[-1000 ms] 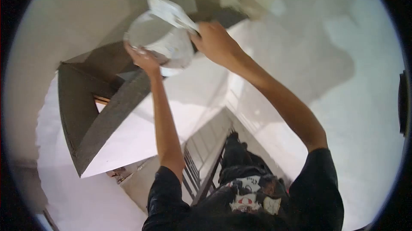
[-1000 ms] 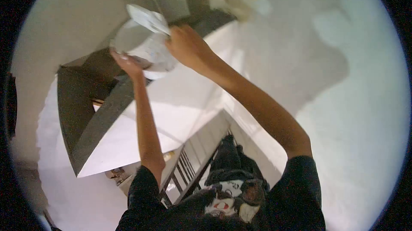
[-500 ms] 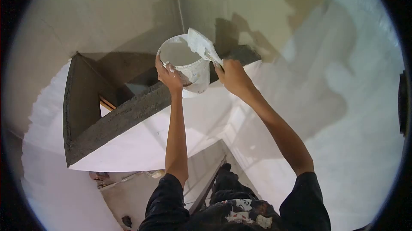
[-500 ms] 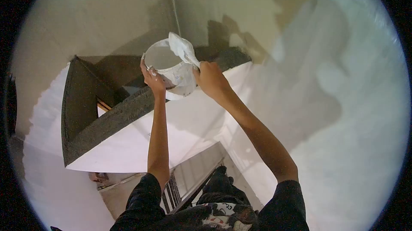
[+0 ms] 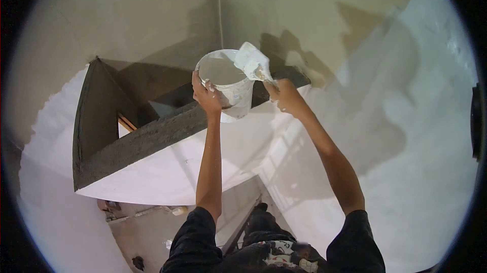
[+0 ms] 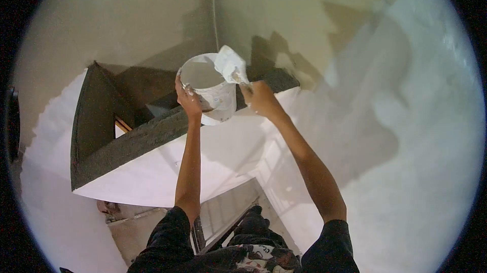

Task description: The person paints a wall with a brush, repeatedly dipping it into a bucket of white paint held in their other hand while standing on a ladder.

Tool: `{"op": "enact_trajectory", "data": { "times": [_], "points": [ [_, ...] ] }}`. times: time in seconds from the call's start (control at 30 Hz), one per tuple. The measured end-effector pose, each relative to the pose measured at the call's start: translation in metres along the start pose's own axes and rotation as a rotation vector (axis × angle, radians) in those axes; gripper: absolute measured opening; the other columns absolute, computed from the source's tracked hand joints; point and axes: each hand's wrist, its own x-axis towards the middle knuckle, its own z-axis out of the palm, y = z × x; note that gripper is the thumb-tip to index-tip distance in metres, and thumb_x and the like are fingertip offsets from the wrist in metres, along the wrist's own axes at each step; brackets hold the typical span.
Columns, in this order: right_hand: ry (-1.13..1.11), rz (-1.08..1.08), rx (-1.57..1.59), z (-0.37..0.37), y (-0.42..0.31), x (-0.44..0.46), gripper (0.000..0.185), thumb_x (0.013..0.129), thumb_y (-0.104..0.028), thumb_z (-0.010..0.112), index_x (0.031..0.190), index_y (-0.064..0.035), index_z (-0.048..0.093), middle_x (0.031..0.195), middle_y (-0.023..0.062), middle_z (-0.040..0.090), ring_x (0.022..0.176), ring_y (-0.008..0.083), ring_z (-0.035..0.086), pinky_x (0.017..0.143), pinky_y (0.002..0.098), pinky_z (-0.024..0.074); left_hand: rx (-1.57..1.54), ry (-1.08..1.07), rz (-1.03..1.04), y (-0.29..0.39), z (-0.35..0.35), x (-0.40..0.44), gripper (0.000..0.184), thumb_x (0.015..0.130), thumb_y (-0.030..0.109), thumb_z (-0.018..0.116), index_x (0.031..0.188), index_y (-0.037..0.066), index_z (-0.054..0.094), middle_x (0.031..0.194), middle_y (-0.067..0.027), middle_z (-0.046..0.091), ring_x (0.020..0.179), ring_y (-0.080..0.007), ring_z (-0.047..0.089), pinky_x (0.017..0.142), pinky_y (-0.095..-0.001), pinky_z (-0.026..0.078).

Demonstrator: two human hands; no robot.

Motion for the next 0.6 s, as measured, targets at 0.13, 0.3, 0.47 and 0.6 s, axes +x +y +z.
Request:
{"op": "enact_trajectory", "data": {
  "times": [0.13, 0.3, 0.47, 0.6],
  "points": [
    [-0.17, 0.4, 0.598, -0.018, 0.015, -0.006, 0.037, 0.083, -0.036, 0.057, 0.064, -0.0067, 0.046, 0.054, -0.0033, 0.041, 0.039, 0.0032, 0.033, 0.031, 0.0192, 0.02, 0.011, 0.024, 0.037, -0.012, 0.003, -0.001, 0.051, 0.088, 0.037, 0.036, 0.127, 0.004, 0.036, 0.128, -0.015, 0.041, 0.118, -0.0301, 0.037, 0.096, -0.0438, 0.023],
    [-0.207, 0.457, 1.206, -0.022, 0.041, -0.033, 0.033, 0.085, -0.037, 0.052, 0.064, -0.0136, 0.041, 0.054, -0.007, 0.031, 0.037, 0.0007, 0.021, 0.028, 0.0165, 0.0138, -0.075, 0.024, 0.044, 0.003, 0.001, -0.002, 0.047, 0.086, 0.025, 0.042, 0.125, -0.001, 0.037, 0.124, -0.0191, 0.044, 0.113, -0.0314, 0.044, 0.095, -0.0397, 0.033],
    [0.133, 0.413, 1.551, -0.032, 0.072, -0.062, 0.031, 0.087, -0.032, 0.05, 0.065, -0.0146, 0.036, 0.055, -0.0071, 0.028, 0.037, 0.0002, 0.018, 0.027, 0.0149, 0.0151, -0.095, -0.006, 0.154, 0.019, 0.001, 0.001, 0.057, 0.089, 0.042, 0.034, 0.126, -0.001, 0.035, 0.125, -0.0187, 0.043, 0.114, -0.0316, 0.043, 0.095, -0.0403, 0.033],
    [0.338, 0.42, 1.745, -0.029, 0.128, -0.074, 0.028, 0.089, -0.032, 0.047, 0.07, -0.0138, 0.037, 0.055, -0.0065, 0.027, 0.041, 0.0028, 0.022, 0.03, 0.0173, 0.0154, -0.062, -0.035, 0.075, 0.022, -0.001, -0.001, 0.062, 0.089, 0.049, 0.029, 0.127, 0.0, 0.034, 0.125, -0.0189, 0.042, 0.116, -0.0318, 0.041, 0.096, -0.0405, 0.032]
  ]
}}
